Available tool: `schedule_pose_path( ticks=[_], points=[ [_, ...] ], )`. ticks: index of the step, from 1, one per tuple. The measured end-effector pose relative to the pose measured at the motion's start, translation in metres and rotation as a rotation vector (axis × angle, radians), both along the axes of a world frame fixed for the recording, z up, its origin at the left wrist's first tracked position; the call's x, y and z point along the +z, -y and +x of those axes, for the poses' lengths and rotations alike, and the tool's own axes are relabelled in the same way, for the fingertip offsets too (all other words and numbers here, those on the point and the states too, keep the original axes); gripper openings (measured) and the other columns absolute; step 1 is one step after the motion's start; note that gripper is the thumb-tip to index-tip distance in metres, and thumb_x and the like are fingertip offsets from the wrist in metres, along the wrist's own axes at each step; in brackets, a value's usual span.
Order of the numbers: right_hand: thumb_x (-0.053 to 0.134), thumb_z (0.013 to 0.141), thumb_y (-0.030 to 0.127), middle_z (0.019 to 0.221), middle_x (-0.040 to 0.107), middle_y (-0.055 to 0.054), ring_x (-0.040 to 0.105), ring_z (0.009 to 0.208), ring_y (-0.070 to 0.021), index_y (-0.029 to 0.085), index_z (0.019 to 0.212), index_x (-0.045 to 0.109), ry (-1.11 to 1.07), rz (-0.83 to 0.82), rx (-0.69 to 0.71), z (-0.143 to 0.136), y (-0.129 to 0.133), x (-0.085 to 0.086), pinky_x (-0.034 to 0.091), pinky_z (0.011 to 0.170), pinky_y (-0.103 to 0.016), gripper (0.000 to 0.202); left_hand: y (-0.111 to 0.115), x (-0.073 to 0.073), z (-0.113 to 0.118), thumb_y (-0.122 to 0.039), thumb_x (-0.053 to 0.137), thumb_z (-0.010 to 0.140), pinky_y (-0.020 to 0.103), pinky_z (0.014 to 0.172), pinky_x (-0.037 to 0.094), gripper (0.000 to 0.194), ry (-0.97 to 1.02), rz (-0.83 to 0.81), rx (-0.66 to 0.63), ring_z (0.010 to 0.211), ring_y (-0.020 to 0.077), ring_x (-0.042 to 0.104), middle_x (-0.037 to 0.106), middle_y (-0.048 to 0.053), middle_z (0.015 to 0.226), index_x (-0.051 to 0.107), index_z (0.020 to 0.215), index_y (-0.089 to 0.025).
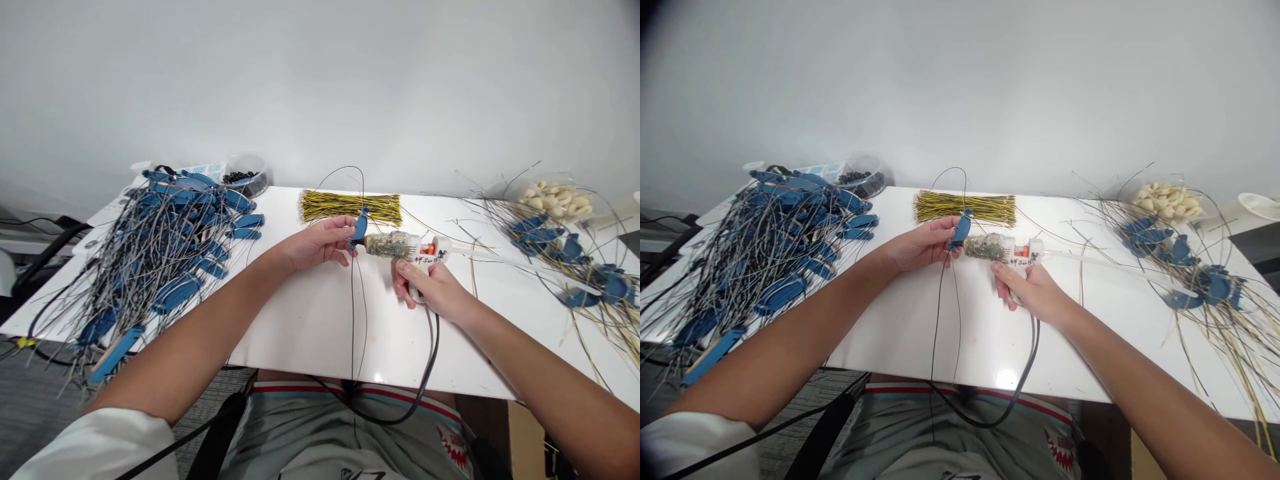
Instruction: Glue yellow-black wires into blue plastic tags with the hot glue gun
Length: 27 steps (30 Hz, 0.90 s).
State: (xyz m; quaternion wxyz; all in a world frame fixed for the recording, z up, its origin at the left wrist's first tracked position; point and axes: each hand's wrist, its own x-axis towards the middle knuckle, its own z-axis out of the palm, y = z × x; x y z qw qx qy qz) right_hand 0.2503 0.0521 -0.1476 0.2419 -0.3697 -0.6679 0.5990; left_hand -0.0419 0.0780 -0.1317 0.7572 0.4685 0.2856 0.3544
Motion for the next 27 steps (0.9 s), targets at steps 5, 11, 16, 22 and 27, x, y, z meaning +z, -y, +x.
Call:
schedule_pose_path(
  ticks=[5, 11, 16, 22, 27],
  points=[
    [0.056, 0.102, 0.067, 0.066, 0.064, -0.003, 0.057, 0.051, -0.0142, 0.017, 0.076, 0.064, -0.015, 0.001, -0.01, -0.0026, 0.0015, 0.0031, 0.042, 0.056, -0.03, 0.057, -0.0003, -0.0006, 0.0002, -0.039, 0.077, 0.094, 0.025, 0.067, 0.062, 0.032, -0.007, 0.008, 0.005, 0.078, 0.0136, 0.071, 0.069, 0.005, 0.094, 0.062, 0.114, -0.019],
    [0.058, 0.101, 0.068, 0.068, 0.064, -0.003, 0.058, 0.051, -0.0132, 0.017, 0.076, 0.063, -0.031, -0.012, -0.023, -0.0041, 0.0026, 0.0058, 0.041, 0.054, -0.029, 0.057, 0.0003, 0.0008, 0.0012, -0.041, 0.079, 0.092, 0.024, 0.066, 0.062, 0.036, -0.018, 0.006, 0.017, 0.079, 0.0133, 0.07, 0.068, 0.006, 0.099, 0.063, 0.115, -0.017],
    [0.056, 0.102, 0.067, 0.066, 0.064, -0.004, 0.059, 0.051, -0.0141, 0.017, 0.076, 0.064, -0.012, 0.001, -0.025, -0.0027, 0.0015, 0.0039, 0.042, 0.055, -0.029, 0.057, 0.001, 0.0018, 0.0014, -0.04, 0.078, 0.093, 0.024, 0.065, 0.061, 0.035, -0.021, 0.002, 0.02, 0.079, 0.0133, 0.07, 0.068, 0.006, 0.1, 0.063, 0.114, -0.018],
    [0.055, 0.102, 0.069, 0.064, 0.064, -0.004, 0.059, 0.052, -0.0149, 0.017, 0.076, 0.063, 0.002, 0.004, -0.026, -0.0027, 0.0009, 0.0039, 0.042, 0.054, -0.029, 0.058, 0.0005, 0.002, 0.001, -0.039, 0.078, 0.093, 0.024, 0.066, 0.062, 0.034, -0.019, 0.005, 0.02, 0.08, 0.0129, 0.07, 0.067, 0.006, 0.105, 0.064, 0.115, -0.018],
    [0.057, 0.1, 0.07, 0.066, 0.065, -0.004, 0.058, 0.052, -0.0148, 0.017, 0.077, 0.064, 0.0, -0.016, -0.043, -0.0036, 0.0018, 0.0046, 0.043, 0.055, -0.029, 0.058, 0.0011, 0.0027, 0.0016, -0.04, 0.079, 0.092, 0.024, 0.066, 0.061, 0.035, -0.023, -0.001, 0.017, 0.079, 0.0127, 0.069, 0.067, 0.006, 0.102, 0.063, 0.114, -0.018]
  ],
)
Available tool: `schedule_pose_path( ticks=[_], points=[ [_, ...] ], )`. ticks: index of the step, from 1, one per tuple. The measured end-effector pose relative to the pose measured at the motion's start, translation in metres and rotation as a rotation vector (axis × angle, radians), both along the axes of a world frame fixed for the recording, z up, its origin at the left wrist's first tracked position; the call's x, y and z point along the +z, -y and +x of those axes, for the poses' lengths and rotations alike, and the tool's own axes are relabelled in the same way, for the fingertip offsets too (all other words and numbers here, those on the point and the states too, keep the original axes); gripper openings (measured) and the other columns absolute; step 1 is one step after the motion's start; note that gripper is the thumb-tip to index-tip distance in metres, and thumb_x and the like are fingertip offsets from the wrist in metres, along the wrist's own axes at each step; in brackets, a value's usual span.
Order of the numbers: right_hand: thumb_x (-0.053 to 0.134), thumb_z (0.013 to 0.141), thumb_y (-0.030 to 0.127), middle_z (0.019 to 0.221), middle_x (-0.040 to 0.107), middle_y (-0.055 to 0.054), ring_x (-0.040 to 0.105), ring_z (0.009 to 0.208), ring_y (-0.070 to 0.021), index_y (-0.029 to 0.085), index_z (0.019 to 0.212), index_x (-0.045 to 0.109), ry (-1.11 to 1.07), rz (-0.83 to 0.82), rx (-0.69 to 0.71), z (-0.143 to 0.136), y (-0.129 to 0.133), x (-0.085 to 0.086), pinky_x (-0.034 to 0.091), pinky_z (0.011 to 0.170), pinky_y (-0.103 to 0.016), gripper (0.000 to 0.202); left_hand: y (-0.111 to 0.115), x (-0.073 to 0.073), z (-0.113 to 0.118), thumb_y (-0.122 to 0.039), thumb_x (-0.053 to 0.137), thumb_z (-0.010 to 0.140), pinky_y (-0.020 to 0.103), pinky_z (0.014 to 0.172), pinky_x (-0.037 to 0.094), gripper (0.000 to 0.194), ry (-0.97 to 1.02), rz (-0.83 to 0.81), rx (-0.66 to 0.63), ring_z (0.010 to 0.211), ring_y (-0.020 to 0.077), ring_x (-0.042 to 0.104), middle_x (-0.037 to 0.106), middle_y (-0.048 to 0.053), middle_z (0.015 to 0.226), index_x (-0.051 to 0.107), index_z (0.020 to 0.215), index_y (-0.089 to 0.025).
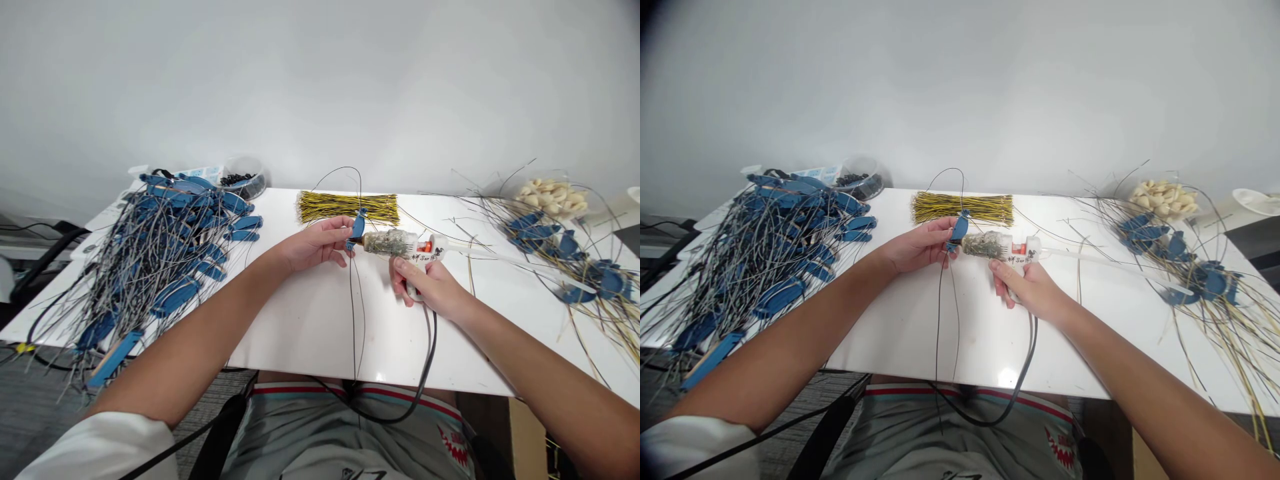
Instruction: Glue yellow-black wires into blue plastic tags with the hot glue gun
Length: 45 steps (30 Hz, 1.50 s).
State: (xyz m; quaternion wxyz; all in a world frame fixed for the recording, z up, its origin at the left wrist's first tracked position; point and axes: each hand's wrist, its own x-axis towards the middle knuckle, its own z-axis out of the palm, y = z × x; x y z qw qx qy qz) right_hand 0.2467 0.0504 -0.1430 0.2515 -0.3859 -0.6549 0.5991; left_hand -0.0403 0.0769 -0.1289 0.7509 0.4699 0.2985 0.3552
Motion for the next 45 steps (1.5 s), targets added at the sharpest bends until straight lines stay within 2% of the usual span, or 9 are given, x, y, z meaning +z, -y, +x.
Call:
schedule_pose_path(
  ticks=[10, 16, 22, 27, 34, 39, 45],
  points=[
    [0.052, 0.103, 0.069, 0.064, 0.066, -0.005, 0.057, 0.052, -0.0157, 0.017, 0.079, 0.067, 0.015, 0.009, 0.01, 0.001, -0.001, -0.001, 0.04, 0.053, -0.03, 0.059, 0.0, 0.0, 0.0, -0.041, 0.079, 0.092, 0.024, 0.066, 0.061, 0.036, -0.003, 0.005, 0.0, 0.077, 0.0123, 0.068, 0.068, 0.006, 0.101, 0.062, 0.115, -0.018],
    [0.05, 0.103, 0.069, 0.054, 0.06, -0.003, 0.049, 0.048, -0.0143, 0.017, 0.078, 0.068, 0.031, 0.019, 0.013, 0.0, 0.0, 0.001, 0.037, 0.051, -0.028, 0.061, 0.0, 0.0, 0.001, -0.043, 0.08, 0.091, 0.023, 0.065, 0.061, 0.037, -0.004, 0.003, 0.014, 0.077, 0.0121, 0.068, 0.069, 0.007, 0.104, 0.062, 0.112, -0.018],
    [0.05, 0.102, 0.072, 0.058, 0.062, -0.004, 0.05, 0.05, -0.0147, 0.018, 0.082, 0.069, 0.025, 0.013, 0.015, 0.0, -0.001, 0.001, 0.037, 0.051, -0.028, 0.061, 0.001, 0.0, 0.001, -0.044, 0.08, 0.091, 0.023, 0.065, 0.06, 0.039, -0.015, 0.004, 0.019, 0.077, 0.0119, 0.069, 0.069, 0.008, 0.109, 0.063, 0.113, -0.018],
    [0.048, 0.105, 0.069, 0.057, 0.061, -0.003, 0.047, 0.049, -0.0142, 0.018, 0.085, 0.069, 0.012, 0.013, 0.017, 0.0, 0.0, 0.001, 0.036, 0.051, -0.029, 0.058, -0.001, -0.001, 0.0, -0.043, 0.079, 0.092, 0.023, 0.064, 0.061, 0.036, -0.012, -0.001, 0.006, 0.074, 0.012, 0.068, 0.069, 0.005, 0.097, 0.063, 0.113, -0.019],
    [0.052, 0.103, 0.068, 0.066, 0.067, -0.006, 0.053, 0.051, -0.0161, 0.018, 0.085, 0.069, -0.039, 0.01, 0.004, 0.001, 0.0, -0.001, 0.036, 0.051, -0.031, 0.056, -0.002, -0.004, -0.001, -0.044, 0.077, 0.094, 0.024, 0.062, 0.061, 0.036, 0.0, 0.009, -0.007, 0.073, 0.0112, 0.069, 0.072, 0.009, 0.116, 0.065, 0.116, -0.019],
    [0.052, 0.103, 0.067, 0.065, 0.065, -0.007, 0.054, 0.051, -0.0171, 0.018, 0.082, 0.07, -0.086, 0.053, -0.058, 0.002, 0.002, 0.007, 0.037, 0.052, -0.033, 0.057, -0.003, -0.006, -0.003, -0.046, 0.076, 0.094, 0.025, 0.063, 0.062, 0.04, 0.008, -0.005, 0.008, 0.073, 0.0124, 0.069, 0.072, 0.012, 0.118, 0.064, 0.12, -0.018],
    [0.062, 0.099, 0.064, 0.078, 0.071, -0.007, 0.052, 0.048, -0.0145, 0.019, 0.084, 0.066, -0.218, 0.11, -0.277, 0.003, 0.001, 0.021, 0.035, 0.045, -0.032, 0.048, 0.0, -0.001, -0.001, -0.044, 0.075, 0.094, 0.024, 0.057, 0.06, 0.036, 0.043, -0.006, 0.036, 0.072, 0.0135, 0.067, 0.073, 0.011, 0.108, 0.066, 0.113, -0.015]
  ],
)
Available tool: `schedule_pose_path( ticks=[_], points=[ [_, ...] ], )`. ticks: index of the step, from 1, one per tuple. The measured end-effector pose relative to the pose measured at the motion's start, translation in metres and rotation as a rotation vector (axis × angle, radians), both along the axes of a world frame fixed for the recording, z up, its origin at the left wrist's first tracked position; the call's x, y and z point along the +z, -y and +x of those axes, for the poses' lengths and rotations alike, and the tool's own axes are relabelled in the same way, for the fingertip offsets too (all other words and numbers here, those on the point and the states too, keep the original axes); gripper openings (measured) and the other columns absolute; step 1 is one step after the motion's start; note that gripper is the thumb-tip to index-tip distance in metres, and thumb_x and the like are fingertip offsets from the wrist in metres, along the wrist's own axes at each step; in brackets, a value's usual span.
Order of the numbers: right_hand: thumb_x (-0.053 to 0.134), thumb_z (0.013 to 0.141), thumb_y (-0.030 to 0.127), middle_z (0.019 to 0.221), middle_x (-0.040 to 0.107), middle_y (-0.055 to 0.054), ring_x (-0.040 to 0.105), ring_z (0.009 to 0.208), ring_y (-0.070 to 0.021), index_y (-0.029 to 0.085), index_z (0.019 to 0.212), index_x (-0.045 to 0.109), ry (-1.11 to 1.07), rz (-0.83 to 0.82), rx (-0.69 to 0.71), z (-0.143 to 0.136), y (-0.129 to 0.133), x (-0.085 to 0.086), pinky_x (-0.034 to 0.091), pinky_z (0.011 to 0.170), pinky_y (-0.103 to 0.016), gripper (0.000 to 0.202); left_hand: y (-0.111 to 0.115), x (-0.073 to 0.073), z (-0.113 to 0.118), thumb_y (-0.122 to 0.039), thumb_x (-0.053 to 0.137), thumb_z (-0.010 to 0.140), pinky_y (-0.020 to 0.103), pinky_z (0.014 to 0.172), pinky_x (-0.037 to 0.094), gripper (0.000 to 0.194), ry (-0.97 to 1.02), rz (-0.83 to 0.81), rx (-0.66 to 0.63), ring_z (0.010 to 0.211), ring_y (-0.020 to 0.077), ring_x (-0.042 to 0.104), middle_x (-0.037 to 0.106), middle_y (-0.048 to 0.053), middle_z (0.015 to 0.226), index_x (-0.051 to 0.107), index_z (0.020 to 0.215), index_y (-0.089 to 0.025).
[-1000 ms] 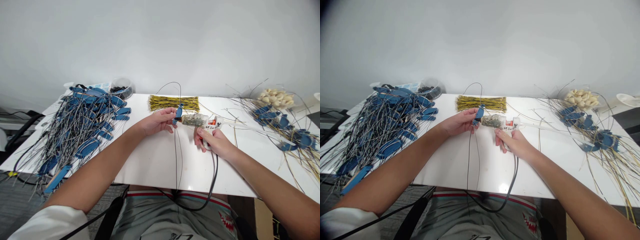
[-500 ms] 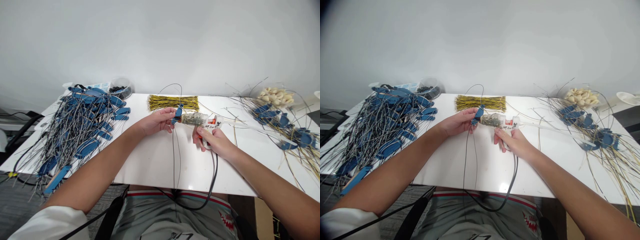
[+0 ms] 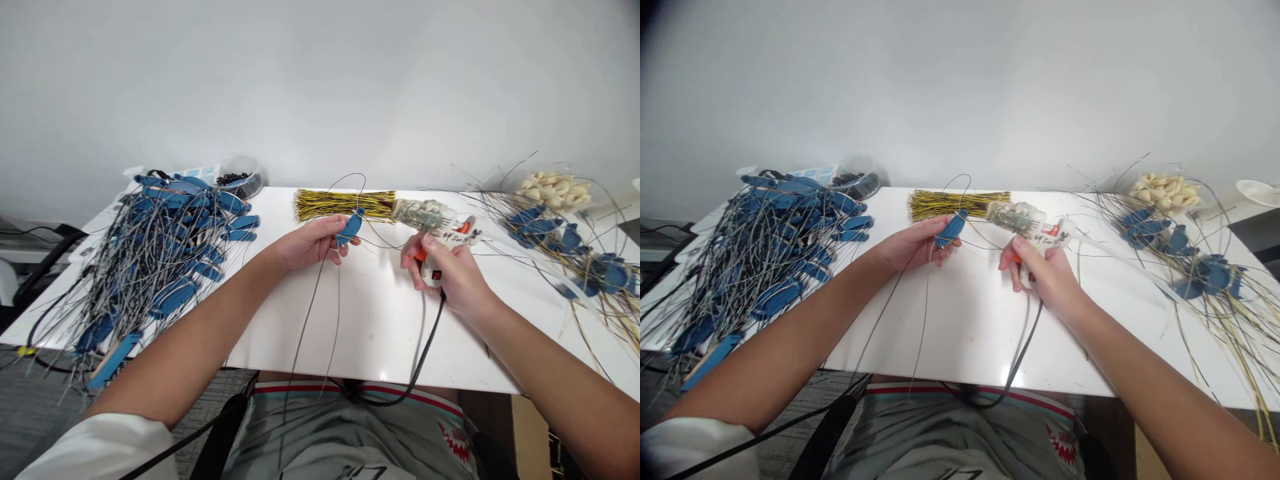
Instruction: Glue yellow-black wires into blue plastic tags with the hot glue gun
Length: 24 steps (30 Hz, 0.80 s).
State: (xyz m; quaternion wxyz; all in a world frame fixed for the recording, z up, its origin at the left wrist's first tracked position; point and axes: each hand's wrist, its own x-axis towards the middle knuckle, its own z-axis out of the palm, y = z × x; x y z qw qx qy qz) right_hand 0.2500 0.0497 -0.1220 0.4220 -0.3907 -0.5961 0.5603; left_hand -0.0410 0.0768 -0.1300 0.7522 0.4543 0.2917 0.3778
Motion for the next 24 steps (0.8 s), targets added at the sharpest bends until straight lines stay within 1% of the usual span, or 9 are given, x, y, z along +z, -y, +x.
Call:
schedule_pose_path(
  ticks=[3, 5, 7, 8, 12, 15, 19, 24],
  points=[
    [0.067, 0.096, 0.063, 0.085, 0.072, -0.007, 0.051, 0.047, -0.0141, 0.021, 0.09, 0.066, -0.09, -0.061, -0.074, 0.004, -0.003, 0.011, 0.029, 0.039, -0.03, 0.043, 0.002, 0.003, 0.0, -0.044, 0.077, 0.093, 0.023, 0.056, 0.059, 0.037, 0.022, -0.019, 0.001, 0.069, 0.0129, 0.066, 0.074, 0.01, 0.103, 0.067, 0.113, -0.014],
    [0.068, 0.095, 0.062, 0.088, 0.072, -0.007, 0.05, 0.046, -0.0137, 0.022, 0.094, 0.066, -0.146, -0.069, -0.1, 0.008, -0.007, 0.017, 0.027, 0.037, -0.03, 0.041, 0.004, 0.004, -0.001, -0.045, 0.078, 0.091, 0.022, 0.055, 0.058, 0.04, 0.029, -0.023, -0.011, 0.068, 0.0128, 0.066, 0.074, 0.01, 0.1, 0.068, 0.114, -0.014],
    [0.067, 0.097, 0.061, 0.087, 0.072, -0.007, 0.048, 0.043, -0.0134, 0.022, 0.094, 0.065, -0.172, -0.051, -0.108, 0.014, -0.011, 0.022, 0.026, 0.037, -0.03, 0.039, 0.004, 0.004, -0.002, -0.046, 0.081, 0.088, 0.022, 0.054, 0.058, 0.044, 0.022, -0.027, -0.032, 0.068, 0.0132, 0.066, 0.075, 0.01, 0.099, 0.068, 0.116, -0.014],
    [0.065, 0.098, 0.061, 0.082, 0.071, -0.007, 0.047, 0.042, -0.0135, 0.022, 0.093, 0.065, -0.173, -0.043, -0.107, 0.017, -0.014, 0.023, 0.026, 0.037, -0.03, 0.039, 0.004, 0.004, -0.003, -0.047, 0.082, 0.087, 0.022, 0.055, 0.058, 0.046, 0.016, -0.03, -0.045, 0.069, 0.0136, 0.067, 0.075, 0.01, 0.098, 0.069, 0.117, -0.014],
    [0.058, 0.101, 0.063, 0.062, 0.062, -0.004, 0.044, 0.038, -0.0152, 0.022, 0.092, 0.064, -0.156, -0.054, -0.035, 0.026, -0.016, 0.022, 0.023, 0.036, -0.03, 0.042, 0.003, 0.002, -0.006, -0.049, 0.081, 0.087, 0.023, 0.057, 0.058, 0.049, -0.002, -0.035, -0.077, 0.069, 0.0147, 0.068, 0.075, 0.011, 0.097, 0.069, 0.119, -0.014],
    [0.06, 0.098, 0.067, 0.062, 0.062, -0.005, 0.045, 0.039, -0.0162, 0.022, 0.091, 0.064, -0.125, -0.071, 0.011, 0.025, -0.013, 0.021, 0.02, 0.033, -0.029, 0.046, 0.002, 0.0, -0.007, -0.049, 0.079, 0.088, 0.024, 0.056, 0.057, 0.048, -0.015, -0.034, -0.068, 0.067, 0.0155, 0.068, 0.075, 0.012, 0.095, 0.069, 0.117, -0.013],
    [0.063, 0.095, 0.07, 0.065, 0.063, -0.006, 0.046, 0.04, -0.0168, 0.021, 0.09, 0.064, -0.084, -0.086, 0.016, 0.021, -0.009, 0.022, 0.021, 0.031, -0.029, 0.049, 0.001, -0.001, -0.007, -0.049, 0.077, 0.091, 0.024, 0.055, 0.057, 0.047, -0.022, -0.037, -0.071, 0.067, 0.0159, 0.068, 0.075, 0.012, 0.094, 0.069, 0.119, -0.013],
    [0.062, 0.097, 0.067, 0.055, 0.055, -0.002, 0.048, 0.044, -0.0186, 0.022, 0.092, 0.062, -0.064, -0.084, 0.051, 0.017, -0.006, 0.022, 0.026, 0.036, -0.029, 0.046, 0.001, 0.0, -0.006, -0.051, 0.081, 0.087, 0.024, 0.056, 0.058, 0.051, -0.026, -0.037, -0.08, 0.067, 0.0153, 0.068, 0.076, 0.012, 0.095, 0.07, 0.118, -0.013]
  ],
)
